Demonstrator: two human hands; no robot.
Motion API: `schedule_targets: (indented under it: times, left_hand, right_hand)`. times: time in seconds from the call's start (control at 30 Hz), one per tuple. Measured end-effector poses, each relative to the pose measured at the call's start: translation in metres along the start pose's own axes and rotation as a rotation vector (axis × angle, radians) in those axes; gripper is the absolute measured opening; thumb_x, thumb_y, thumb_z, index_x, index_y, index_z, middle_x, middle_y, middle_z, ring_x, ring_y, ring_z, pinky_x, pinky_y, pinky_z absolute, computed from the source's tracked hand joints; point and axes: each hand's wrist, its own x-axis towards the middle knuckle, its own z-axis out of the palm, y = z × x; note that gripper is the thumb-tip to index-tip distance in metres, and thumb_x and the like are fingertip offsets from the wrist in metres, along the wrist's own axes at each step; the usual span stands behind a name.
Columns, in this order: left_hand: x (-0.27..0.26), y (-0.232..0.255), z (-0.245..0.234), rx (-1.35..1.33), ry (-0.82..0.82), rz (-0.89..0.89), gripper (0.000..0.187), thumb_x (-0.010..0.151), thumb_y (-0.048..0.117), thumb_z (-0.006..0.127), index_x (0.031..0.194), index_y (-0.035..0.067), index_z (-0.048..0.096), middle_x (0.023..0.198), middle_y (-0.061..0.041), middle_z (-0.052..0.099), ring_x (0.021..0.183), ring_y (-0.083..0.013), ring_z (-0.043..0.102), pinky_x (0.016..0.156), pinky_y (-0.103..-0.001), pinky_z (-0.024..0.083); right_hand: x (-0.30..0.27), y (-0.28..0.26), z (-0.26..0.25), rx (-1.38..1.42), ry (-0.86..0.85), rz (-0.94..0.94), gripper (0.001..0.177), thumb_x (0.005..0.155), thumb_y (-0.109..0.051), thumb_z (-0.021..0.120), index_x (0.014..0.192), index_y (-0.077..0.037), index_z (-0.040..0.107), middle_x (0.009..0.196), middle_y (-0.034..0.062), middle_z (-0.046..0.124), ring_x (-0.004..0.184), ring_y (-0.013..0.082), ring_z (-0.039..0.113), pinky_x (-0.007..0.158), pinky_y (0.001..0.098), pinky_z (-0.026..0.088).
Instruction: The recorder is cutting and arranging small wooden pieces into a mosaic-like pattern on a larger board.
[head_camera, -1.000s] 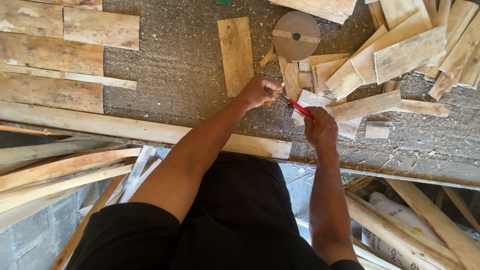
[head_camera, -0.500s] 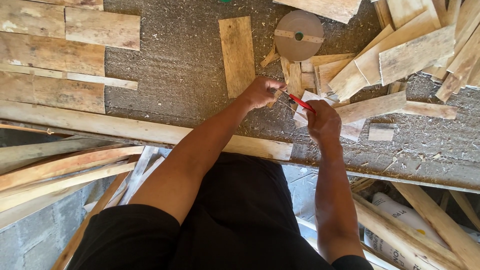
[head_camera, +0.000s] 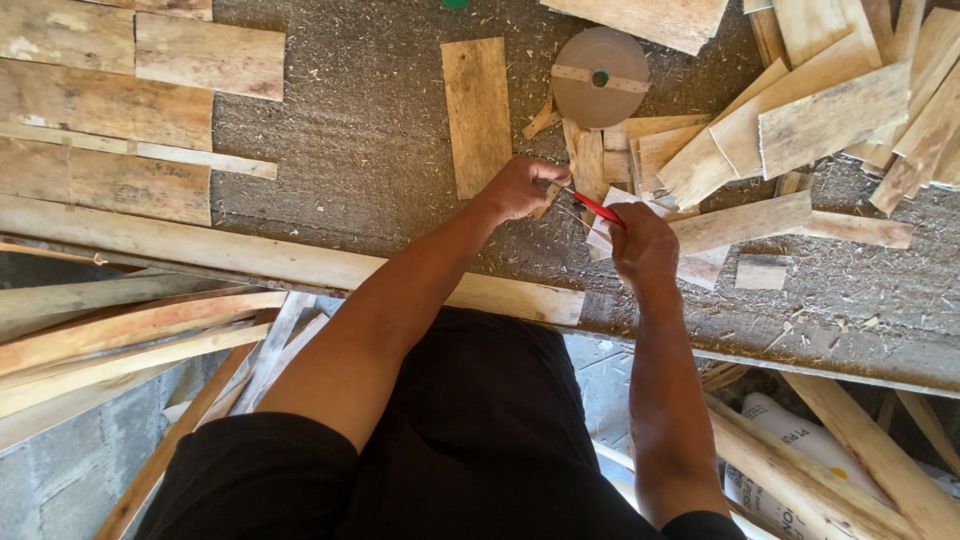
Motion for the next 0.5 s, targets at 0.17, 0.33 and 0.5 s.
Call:
schedule_targets:
  times: [0.17,0.33,0.5]
  left_hand:
    - [-0.012,0.023,0.000,0.008,0.001,-0.032,0.052,0.083,-0.008,0.071,0.132,0.008,0.067,0.143,-0.011,0.064,0.097,-0.0134,0.076,0.084,-0.028,0.064]
    - [-0.017,0.033,0.003,0.046,0.011,-0.061,0.041,0.091,0.002,0.070,0.131,0.011,0.067,0.142,-0.010,0.064,0.079,-0.0114,0.075,0.078,-0.029,0.065]
    - [-0.018,0.031,0.007,0.207,0.035,-0.054,0.031,0.101,0.013,0.060,0.132,0.015,0.068,0.142,-0.008,0.064,0.090,-0.0188,0.071,0.092,-0.032,0.059]
  right_hand:
    - [0.001,0.002,0.001,-0.027,0.001,-0.039,0.020,0.101,-0.026,0.067,0.115,-0.015,0.075,0.109,0.0089,0.072,0.093,0.0316,0.070,0.085,0.0462,0.054]
    - [0.003,0.003,0.002,-0.042,-0.004,-0.034,0.020,0.101,-0.027,0.066,0.116,-0.018,0.076,0.108,0.0086,0.072,0.093,0.0317,0.069,0.085,0.0467,0.054]
    - [0.003,0.002,0.002,-0.114,0.013,-0.050,0.020,0.101,-0.028,0.064,0.114,-0.020,0.077,0.105,0.0083,0.072,0.093,0.0318,0.069,0.083,0.0469,0.054]
